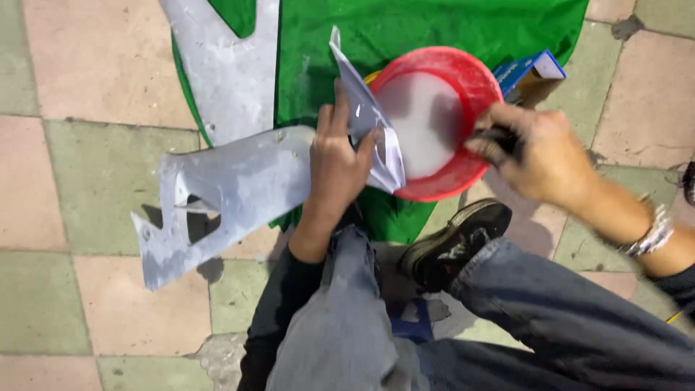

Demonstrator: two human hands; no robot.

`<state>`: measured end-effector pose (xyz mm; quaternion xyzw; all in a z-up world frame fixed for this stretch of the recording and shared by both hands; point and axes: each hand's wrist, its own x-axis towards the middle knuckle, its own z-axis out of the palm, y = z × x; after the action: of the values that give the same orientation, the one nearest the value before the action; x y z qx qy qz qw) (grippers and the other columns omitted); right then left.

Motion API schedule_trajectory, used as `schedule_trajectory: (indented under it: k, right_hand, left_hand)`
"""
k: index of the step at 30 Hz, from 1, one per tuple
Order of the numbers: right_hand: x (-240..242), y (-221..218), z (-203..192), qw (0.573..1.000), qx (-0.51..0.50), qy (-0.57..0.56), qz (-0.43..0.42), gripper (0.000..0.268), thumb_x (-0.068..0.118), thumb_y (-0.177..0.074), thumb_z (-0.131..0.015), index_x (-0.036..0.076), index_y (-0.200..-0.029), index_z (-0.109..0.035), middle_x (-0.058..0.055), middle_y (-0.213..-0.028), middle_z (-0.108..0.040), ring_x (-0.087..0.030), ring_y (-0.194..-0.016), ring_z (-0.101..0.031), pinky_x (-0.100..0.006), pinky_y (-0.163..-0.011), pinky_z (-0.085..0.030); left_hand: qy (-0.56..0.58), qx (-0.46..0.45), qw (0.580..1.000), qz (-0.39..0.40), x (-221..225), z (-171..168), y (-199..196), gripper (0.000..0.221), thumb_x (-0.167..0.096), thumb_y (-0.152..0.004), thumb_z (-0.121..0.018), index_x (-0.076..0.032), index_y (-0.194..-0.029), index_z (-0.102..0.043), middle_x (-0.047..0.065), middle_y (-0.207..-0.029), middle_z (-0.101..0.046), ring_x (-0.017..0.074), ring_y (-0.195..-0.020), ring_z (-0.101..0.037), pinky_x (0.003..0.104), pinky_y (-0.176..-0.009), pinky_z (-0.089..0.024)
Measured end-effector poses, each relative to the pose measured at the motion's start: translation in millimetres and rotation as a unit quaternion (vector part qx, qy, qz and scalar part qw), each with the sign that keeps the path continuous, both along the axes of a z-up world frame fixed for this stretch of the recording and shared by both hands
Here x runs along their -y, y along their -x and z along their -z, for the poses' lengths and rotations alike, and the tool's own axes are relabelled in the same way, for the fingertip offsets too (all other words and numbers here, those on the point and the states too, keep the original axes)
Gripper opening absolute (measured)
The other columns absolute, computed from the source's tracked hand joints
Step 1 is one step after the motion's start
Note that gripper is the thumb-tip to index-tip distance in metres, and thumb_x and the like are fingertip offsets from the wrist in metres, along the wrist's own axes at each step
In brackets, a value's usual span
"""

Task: Wet sanding a motorcycle fairing using a sanding block and a bucket of water to prepare the surface.

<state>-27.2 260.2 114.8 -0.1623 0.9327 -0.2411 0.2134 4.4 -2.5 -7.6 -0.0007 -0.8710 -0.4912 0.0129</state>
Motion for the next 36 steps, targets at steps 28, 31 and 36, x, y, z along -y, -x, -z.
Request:
schedule_trajectory:
  k: [28, 31, 36]
  right_hand:
    - [19, -21, 95, 0.961, -0.029, 0.213, 0.173, 0.015, 0.01, -0.104, -0.074, -0.002, -0.112, -0.072, -0.013, -0.099, -0.073, -0.024, -0.087, -0.07, -0.035, -0.078, -0.057]
    - [39, -31, 90, 0.94, -0.002, 0.276, 0.2, 0.01, 0.005, -0.1, -0.075, 0.001, -0.105, -0.068, -0.009, -0.099, -0.07, -0.018, -0.09, -0.065, -0.029, -0.083, -0.054]
    - [63, -34, 100, 0.924, 0.043, 0.302, 0.231, 0.015, 0.008, -0.098, -0.074, 0.001, -0.107, -0.065, -0.009, -0.102, -0.07, -0.017, -0.092, -0.068, -0.028, -0.084, -0.058]
  left_hand:
    - [0.057, 0.163, 0.982, 0.071, -2, -18, 4, 0.08, -0.058, -0.106, -0.047, -0.026, -0.162, -0.001, 0.012, -0.122, -0.077, 0.0368, -0.096, -0.075, 0.053, -0.079, -0.058]
    - [0.056, 0.158, 0.984, 0.064, -2, -16, -2, 0.083, -0.06, -0.104, -0.043, -0.015, -0.166, -0.011, -0.001, -0.068, -0.045, 0.0157, -0.054, -0.043, 0.037, -0.052, -0.037]
    - [0.045, 0.115, 0.99, 0.069, -1, -10, 0, 0.075, -0.045, -0.111, -0.052, -0.014, -0.165, -0.01, 0.005, -0.174, -0.026, 0.0329, -0.151, -0.057, 0.048, -0.11, -0.051]
